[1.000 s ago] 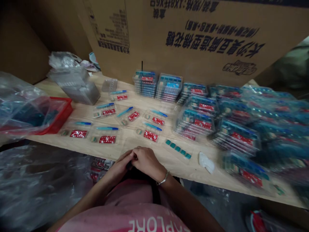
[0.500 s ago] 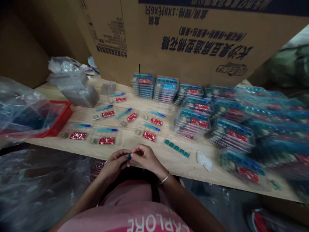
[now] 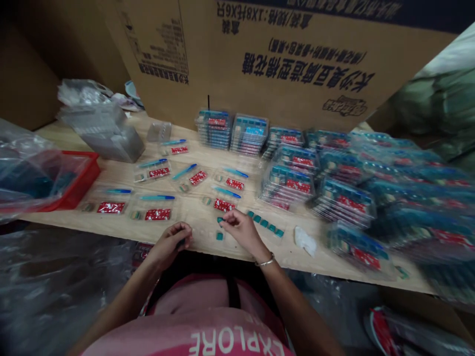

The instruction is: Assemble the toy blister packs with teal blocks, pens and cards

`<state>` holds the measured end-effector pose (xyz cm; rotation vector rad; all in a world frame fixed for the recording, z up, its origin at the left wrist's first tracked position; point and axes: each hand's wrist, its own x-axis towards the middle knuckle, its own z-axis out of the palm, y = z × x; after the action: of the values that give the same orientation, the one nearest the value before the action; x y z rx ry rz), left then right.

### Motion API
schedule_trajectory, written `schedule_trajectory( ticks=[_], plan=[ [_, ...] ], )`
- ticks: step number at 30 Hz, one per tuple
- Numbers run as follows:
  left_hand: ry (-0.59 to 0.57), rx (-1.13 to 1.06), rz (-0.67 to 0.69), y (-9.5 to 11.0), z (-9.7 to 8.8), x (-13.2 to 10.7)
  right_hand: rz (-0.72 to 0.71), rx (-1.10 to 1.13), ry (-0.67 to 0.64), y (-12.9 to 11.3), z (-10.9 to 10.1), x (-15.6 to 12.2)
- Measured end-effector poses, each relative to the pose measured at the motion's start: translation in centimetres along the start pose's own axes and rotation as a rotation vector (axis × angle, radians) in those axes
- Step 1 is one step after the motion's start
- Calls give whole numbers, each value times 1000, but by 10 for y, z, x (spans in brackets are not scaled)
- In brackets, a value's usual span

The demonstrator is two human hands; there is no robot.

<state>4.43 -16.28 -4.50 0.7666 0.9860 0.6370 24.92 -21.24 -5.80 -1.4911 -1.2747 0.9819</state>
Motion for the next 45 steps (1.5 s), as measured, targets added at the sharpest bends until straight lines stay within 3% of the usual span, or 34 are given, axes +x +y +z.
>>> schedule_trajectory(
  ticks=[5,11,15,19,24,29,31,34,37,42,45],
  plan=[
    [49,-3,-10,-7,-4,11,-283,-432,-220,5,8,-5],
    [52,-19,-13,-11,-3,13,-412,-628,-220,16,22,-3],
    [21,-256,-121,-1,-4,5,-422,-683,-230,15,19,-6],
    [-86,-515,-262,13,-2,-8,-404,-563,-109,-9,20,-13],
    [-152,-607,-230,13,3,-14,-369,-355,-80,-44,39,-13],
    [-258,-548,-123,5,11,-15,-310,-369,-132,-51,56,-2],
    [-227,-494,-46,1,13,-16,-247,-275,-111,-45,60,1],
    [-76,-394,43,-6,11,-16,-111,-72,-96,-35,62,4],
    [9,-335,28,-11,8,-14,-45,20,-101,-26,61,6],
    [-4,-304,-16,-8,4,-12,-79,11,-50,-22,55,8],
    [-44,-210,45,-8,4,-10,-140,-50,-111,-30,51,7]
  ],
)
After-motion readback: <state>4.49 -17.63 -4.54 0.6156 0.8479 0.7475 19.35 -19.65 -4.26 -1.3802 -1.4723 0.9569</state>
